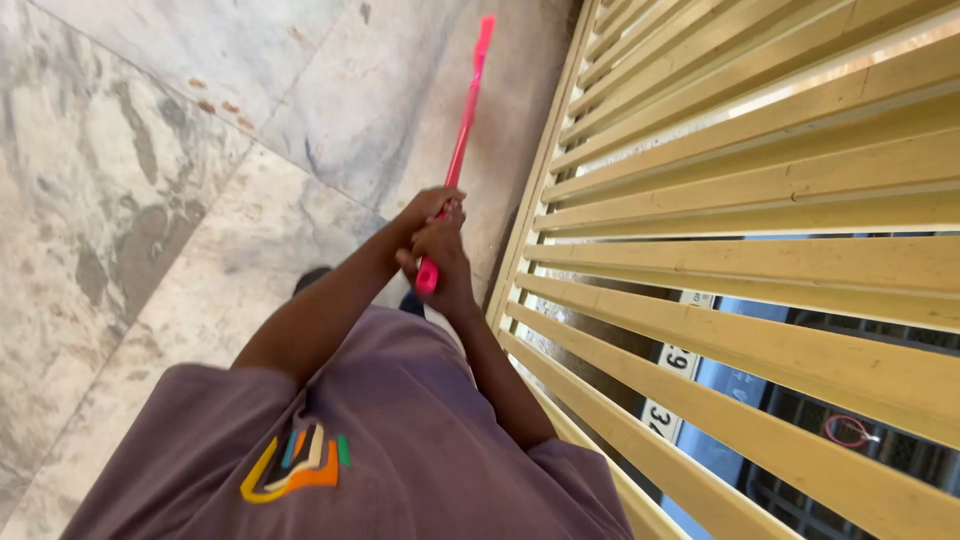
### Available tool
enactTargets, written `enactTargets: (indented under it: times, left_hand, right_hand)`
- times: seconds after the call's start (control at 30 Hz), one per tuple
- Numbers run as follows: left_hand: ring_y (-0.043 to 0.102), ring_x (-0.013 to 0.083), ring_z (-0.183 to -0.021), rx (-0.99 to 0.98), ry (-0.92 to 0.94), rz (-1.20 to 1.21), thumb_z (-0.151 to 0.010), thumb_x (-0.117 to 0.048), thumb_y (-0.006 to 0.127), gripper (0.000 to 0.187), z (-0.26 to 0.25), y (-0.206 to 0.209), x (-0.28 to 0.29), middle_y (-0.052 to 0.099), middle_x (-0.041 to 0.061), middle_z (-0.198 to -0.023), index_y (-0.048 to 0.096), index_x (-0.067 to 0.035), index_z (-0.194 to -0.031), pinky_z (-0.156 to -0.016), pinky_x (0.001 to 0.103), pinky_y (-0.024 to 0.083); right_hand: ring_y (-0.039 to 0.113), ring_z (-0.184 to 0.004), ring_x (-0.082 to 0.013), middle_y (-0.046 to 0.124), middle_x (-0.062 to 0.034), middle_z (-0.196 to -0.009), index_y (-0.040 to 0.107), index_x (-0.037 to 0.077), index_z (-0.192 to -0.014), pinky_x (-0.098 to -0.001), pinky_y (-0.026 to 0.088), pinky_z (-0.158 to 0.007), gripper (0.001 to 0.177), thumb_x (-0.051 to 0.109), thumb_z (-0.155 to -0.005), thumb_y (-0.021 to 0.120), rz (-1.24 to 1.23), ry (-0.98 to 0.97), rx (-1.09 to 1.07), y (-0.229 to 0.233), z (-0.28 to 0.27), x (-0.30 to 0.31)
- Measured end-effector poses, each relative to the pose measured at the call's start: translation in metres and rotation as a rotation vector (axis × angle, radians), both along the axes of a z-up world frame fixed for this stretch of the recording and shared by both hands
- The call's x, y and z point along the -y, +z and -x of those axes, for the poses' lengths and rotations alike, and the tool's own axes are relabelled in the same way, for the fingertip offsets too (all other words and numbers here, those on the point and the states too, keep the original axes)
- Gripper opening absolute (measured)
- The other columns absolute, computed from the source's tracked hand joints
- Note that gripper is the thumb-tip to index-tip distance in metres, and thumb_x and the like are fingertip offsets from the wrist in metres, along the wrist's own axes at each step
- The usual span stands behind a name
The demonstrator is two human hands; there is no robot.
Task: Sweeping a marble floor using a pink broom.
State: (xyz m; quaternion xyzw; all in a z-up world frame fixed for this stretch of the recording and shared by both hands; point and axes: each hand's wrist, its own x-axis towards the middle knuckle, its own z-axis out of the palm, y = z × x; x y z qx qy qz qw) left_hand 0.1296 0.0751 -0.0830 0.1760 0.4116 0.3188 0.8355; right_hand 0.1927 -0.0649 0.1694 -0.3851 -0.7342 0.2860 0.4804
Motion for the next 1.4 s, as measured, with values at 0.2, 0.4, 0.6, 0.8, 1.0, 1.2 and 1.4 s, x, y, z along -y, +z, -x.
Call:
enactTargets:
  times: [0.2,0.4,0.6,0.8,1.0,1.2,1.4]
  left_hand:
    - [0.056,0.0145,-0.057,0.014,-0.004,0.181,-0.091,-0.01,0.071,0.016,-0.126,-0.093,-0.136,0.06,0.004,-0.067,0.062,-0.003,-0.08,-0.051,0.03,0.048]
    - [0.053,0.0216,-0.047,-0.166,0.351,0.252,-0.088,-0.008,0.065,0.021,-0.046,-0.094,-0.211,0.058,0.011,-0.062,0.057,0.0,-0.071,-0.04,0.035,0.043]
    - [0.059,0.0278,-0.047,-0.517,0.751,0.358,-0.085,-0.006,0.056,0.015,0.074,-0.067,-0.309,0.061,0.018,-0.064,0.057,0.007,-0.078,-0.038,0.042,0.043]
    - [0.06,0.0284,-0.051,-0.31,1.174,0.413,-0.082,0.002,0.055,0.004,0.2,0.002,-0.319,0.058,0.015,-0.063,0.053,0.001,-0.079,-0.043,0.043,0.05]
    - [0.051,0.0209,-0.049,-0.148,0.837,0.22,-0.087,-0.004,0.057,0.017,0.191,0.059,-0.315,0.049,0.008,-0.058,0.05,-0.001,-0.072,-0.043,0.035,0.045]
    - [0.038,0.0056,-0.046,0.448,0.268,0.341,-0.094,-0.023,0.061,0.028,0.095,0.105,-0.396,0.04,-0.007,-0.055,0.047,-0.016,-0.071,-0.04,0.022,0.035]
    - [0.045,0.006,-0.053,0.398,0.164,0.261,-0.093,-0.023,0.06,0.019,0.01,0.04,-0.5,0.051,-0.003,-0.062,0.055,-0.01,-0.08,-0.046,0.022,0.038]
  right_hand:
    - [0.061,-0.108,-0.0363,0.061,-0.0183,-0.11,0.061,0.0,-0.107,-0.0441,0.048,-0.107,0.014,0.011,-0.1,0.066,0.09,-0.572,0.013,-0.025,-0.048,-0.103]
    - [0.068,-0.118,-0.0289,0.071,-0.0173,-0.114,0.062,-0.001,-0.105,-0.0391,0.05,-0.11,0.007,0.004,-0.1,0.06,0.239,-0.326,-0.218,-0.081,-0.036,-0.202]
    - [0.065,-0.12,-0.0208,0.073,-0.014,-0.119,0.066,-0.004,-0.106,-0.0338,0.051,-0.107,0.011,-0.001,-0.103,0.055,0.521,0.016,-0.392,-0.087,0.03,-0.335]
    - [0.062,-0.13,-0.0215,0.071,-0.014,-0.126,0.065,-0.004,-0.103,-0.0346,0.048,-0.113,0.013,-0.003,-0.103,0.052,0.772,0.339,-0.583,-0.081,0.1,-0.403]
    - [0.068,-0.122,-0.0244,0.071,-0.0125,-0.128,0.065,0.002,-0.108,-0.0347,0.053,-0.106,0.009,0.005,-0.1,0.062,0.574,0.278,-0.128,0.011,0.1,-0.388]
    - [0.055,-0.139,-0.0398,0.063,-0.0192,-0.139,0.064,0.004,-0.11,-0.0473,0.049,-0.114,0.015,0.005,-0.095,0.068,0.198,0.094,0.262,0.037,0.06,-0.421]
    - [0.055,-0.135,-0.0409,0.058,-0.0221,-0.142,0.065,0.006,-0.108,-0.0447,0.048,-0.109,0.012,0.012,-0.098,0.068,0.251,-0.066,0.352,-0.02,-0.001,-0.503]
